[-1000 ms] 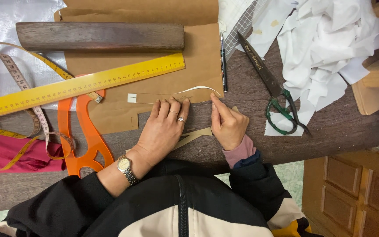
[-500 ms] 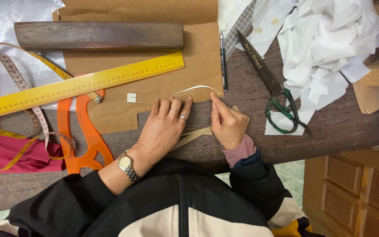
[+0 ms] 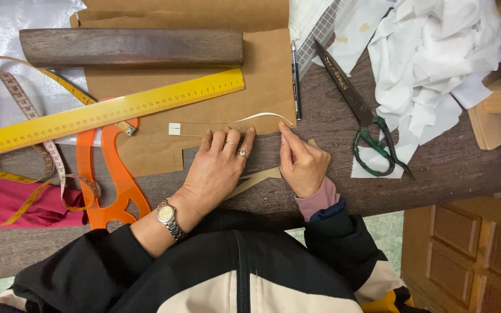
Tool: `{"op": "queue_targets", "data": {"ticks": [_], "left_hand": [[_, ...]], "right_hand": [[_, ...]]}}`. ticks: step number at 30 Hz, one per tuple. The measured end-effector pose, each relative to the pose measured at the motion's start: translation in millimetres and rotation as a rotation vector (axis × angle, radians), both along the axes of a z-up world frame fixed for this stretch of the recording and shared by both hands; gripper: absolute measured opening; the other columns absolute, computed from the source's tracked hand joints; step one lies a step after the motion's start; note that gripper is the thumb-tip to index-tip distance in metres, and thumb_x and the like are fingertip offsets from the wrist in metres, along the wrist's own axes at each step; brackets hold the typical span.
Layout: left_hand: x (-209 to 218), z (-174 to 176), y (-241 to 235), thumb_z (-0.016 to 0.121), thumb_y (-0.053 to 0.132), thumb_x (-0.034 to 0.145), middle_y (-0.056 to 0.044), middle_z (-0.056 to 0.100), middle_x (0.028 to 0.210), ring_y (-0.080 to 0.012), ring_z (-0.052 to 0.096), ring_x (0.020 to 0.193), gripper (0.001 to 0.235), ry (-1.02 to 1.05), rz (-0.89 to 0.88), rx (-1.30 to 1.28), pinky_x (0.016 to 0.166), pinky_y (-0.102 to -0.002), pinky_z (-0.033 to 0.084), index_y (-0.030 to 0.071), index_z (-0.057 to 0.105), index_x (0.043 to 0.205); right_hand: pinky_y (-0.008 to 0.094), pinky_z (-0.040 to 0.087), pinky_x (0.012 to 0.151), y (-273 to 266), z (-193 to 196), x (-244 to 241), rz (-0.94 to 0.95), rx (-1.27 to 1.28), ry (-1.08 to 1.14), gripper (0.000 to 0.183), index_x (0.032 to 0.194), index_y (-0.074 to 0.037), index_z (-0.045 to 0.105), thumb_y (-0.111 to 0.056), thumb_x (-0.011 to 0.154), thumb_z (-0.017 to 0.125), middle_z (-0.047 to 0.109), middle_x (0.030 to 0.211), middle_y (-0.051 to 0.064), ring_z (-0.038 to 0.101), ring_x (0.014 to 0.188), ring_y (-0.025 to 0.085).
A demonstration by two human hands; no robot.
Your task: The person uses shears to cut a curved pattern from a piece of brown cardboard on a work table. After cutting, they place the shears down and pick up a white paper pattern to compare it with the cardboard piece.
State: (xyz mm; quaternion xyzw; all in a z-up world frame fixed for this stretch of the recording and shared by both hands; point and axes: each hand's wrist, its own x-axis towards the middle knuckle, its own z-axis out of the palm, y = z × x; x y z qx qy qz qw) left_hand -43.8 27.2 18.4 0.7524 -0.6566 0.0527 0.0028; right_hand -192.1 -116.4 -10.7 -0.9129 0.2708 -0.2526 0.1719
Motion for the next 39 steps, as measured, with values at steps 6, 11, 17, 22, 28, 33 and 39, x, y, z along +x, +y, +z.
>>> {"op": "queue_targets", "data": {"ticks": [6,11,17,22,28,33,39], "left_hand": [[0.7,0.3,-0.5,0.047,0.018,0.090,-0.016,0.055,0.099,-0.0302,0.056,0.094,0.043,-0.005,-0.001,-0.012,0.091,-0.046,0.051,0.012,0.056,0.132],[1.0,2.2,-1.1,0.047,0.020,0.090,-0.012,0.055,0.098,-0.0278,0.056,0.093,0.042,-0.007,0.008,-0.011,0.091,-0.045,0.051,0.013,0.056,0.130],[17.1,12.9,-6.7,0.052,0.022,0.090,-0.002,0.051,0.094,-0.0189,0.056,0.091,0.028,0.086,0.025,-0.054,0.076,-0.028,0.052,0.019,0.062,0.117],[37.4,-5.6,-11.9,0.070,0.028,0.077,-0.001,0.051,0.093,-0.0203,0.053,0.090,0.032,0.220,0.081,-0.120,0.074,-0.029,0.046,0.019,0.064,0.107],[49.0,-5.4,-14.2,0.082,0.029,0.067,-0.002,0.054,0.092,-0.0212,0.053,0.088,0.037,0.309,0.047,-0.166,0.076,-0.032,0.043,0.017,0.065,0.098],[51.2,-6.2,-13.1,0.081,0.027,0.068,-0.002,0.054,0.086,-0.0218,0.055,0.088,0.034,0.280,-0.010,-0.205,0.072,-0.032,0.045,0.014,0.066,0.095],[54.1,-7.8,-12.0,0.081,0.026,0.068,-0.005,0.055,0.088,-0.0232,0.055,0.088,0.037,0.344,-0.037,-0.220,0.074,-0.032,0.046,0.011,0.063,0.097]], "right_hand": [[0.035,0.050,0.050,-0.2,-2.7,-1.4,0.003,-0.002,-0.010,0.028,0.112,-0.017,0.074,-0.007,0.087,0.064,0.074,0.079,0.005,0.066,0.059,0.028],[0.033,0.050,0.051,0.1,-4.8,-1.4,-0.009,-0.018,-0.009,0.028,0.112,-0.018,0.074,-0.008,0.088,0.065,0.074,0.080,0.003,0.066,0.058,0.026],[0.035,0.051,0.052,-0.7,-2.0,-0.9,0.007,0.034,-0.006,0.028,0.113,-0.016,0.073,-0.006,0.089,0.063,0.074,0.083,0.007,0.067,0.063,0.028],[0.035,0.051,0.053,-2.2,7.4,-0.2,0.020,0.127,-0.030,0.028,0.112,-0.015,0.074,-0.004,0.088,0.063,0.074,0.085,0.008,0.068,0.067,0.031],[0.030,0.046,0.047,-9.8,50.2,6.5,-0.008,0.373,-0.126,0.028,0.111,-0.012,0.074,0.001,0.089,0.061,0.068,0.070,0.011,0.062,0.059,0.024],[0.021,0.044,0.047,-27.6,47.3,-6.8,-0.157,0.644,-0.229,0.026,0.113,-0.007,0.072,0.000,0.094,0.055,0.064,0.057,0.006,0.051,0.047,0.007],[0.021,0.043,0.045,-42.0,34.9,-20.3,-0.194,0.763,-0.224,0.020,0.110,-0.005,0.072,-0.005,0.096,0.057,0.058,0.051,0.007,0.053,0.047,0.007]]}}
